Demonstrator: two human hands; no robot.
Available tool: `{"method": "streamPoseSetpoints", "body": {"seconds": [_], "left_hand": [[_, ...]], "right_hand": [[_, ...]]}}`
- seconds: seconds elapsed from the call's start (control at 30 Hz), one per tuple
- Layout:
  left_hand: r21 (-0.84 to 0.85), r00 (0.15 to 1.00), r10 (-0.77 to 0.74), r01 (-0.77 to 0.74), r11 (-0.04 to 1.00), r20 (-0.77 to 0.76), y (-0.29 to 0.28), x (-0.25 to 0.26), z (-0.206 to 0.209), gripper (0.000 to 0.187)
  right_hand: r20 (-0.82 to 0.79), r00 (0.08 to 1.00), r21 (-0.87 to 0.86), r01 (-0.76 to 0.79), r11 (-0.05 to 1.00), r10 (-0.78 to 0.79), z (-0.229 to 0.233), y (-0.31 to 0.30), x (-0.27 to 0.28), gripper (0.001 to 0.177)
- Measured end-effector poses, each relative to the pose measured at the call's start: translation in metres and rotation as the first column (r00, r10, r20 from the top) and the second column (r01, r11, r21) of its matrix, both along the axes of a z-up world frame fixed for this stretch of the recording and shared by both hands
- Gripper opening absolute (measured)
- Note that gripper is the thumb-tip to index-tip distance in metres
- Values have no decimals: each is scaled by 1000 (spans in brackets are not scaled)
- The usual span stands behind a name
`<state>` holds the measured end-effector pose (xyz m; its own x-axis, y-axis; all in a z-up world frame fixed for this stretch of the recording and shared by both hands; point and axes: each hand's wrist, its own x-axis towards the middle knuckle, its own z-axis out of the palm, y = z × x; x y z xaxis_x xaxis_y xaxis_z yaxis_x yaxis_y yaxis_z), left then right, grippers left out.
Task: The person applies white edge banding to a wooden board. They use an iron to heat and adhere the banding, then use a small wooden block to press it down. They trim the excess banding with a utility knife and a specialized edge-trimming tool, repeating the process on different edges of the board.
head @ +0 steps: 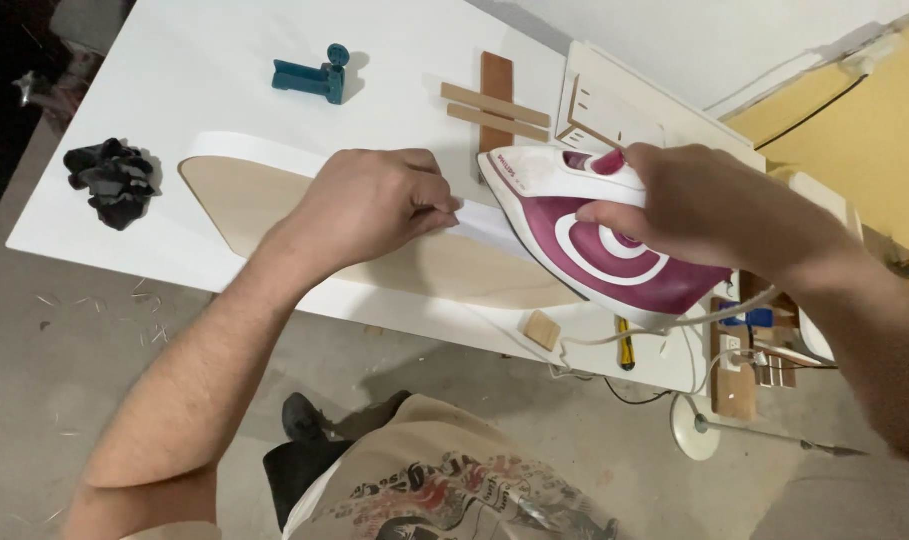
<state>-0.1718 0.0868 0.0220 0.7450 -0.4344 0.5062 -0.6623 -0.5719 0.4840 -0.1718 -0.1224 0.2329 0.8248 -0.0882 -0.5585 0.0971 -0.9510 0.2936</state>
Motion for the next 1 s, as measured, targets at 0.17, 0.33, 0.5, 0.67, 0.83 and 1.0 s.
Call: {"method": "streamPoseSetpoints", "body": {"seconds": [0.17, 0.33, 0.5, 0.67, 0.83, 1.0], "left_hand": [[3, 1000, 25, -25, 1000, -9, -4, -2, 0, 14], [-24, 1000, -7, 7, 1000, 8, -2, -6, 5, 15], [-4, 1000, -29, 29, 1000, -7, 3, -5, 11, 13], [12, 999, -18, 18, 1000, -50, 5, -4, 10, 12], [9, 1000, -9, 9, 1000, -10, 3, -6, 5, 12], [3, 1000, -19, 19, 1000, -11, 3, -6, 8, 13]], "right_hand": [[12, 999, -26, -50, 998, 50, -3, -12, 2, 60], [-15, 999, 11, 36, 999, -36, 0, 5, 0, 57], [28, 999, 97, -29, 995, 27, -2, -11, 3, 58], [-12, 993, 3, 114, 994, -113, 5, -10, -2, 60], [-24, 1000, 25, -4, 1000, 4, -5, -18, 5, 57], [74, 978, 204, -206, 957, 195, -22, -33, 12, 51]]}}
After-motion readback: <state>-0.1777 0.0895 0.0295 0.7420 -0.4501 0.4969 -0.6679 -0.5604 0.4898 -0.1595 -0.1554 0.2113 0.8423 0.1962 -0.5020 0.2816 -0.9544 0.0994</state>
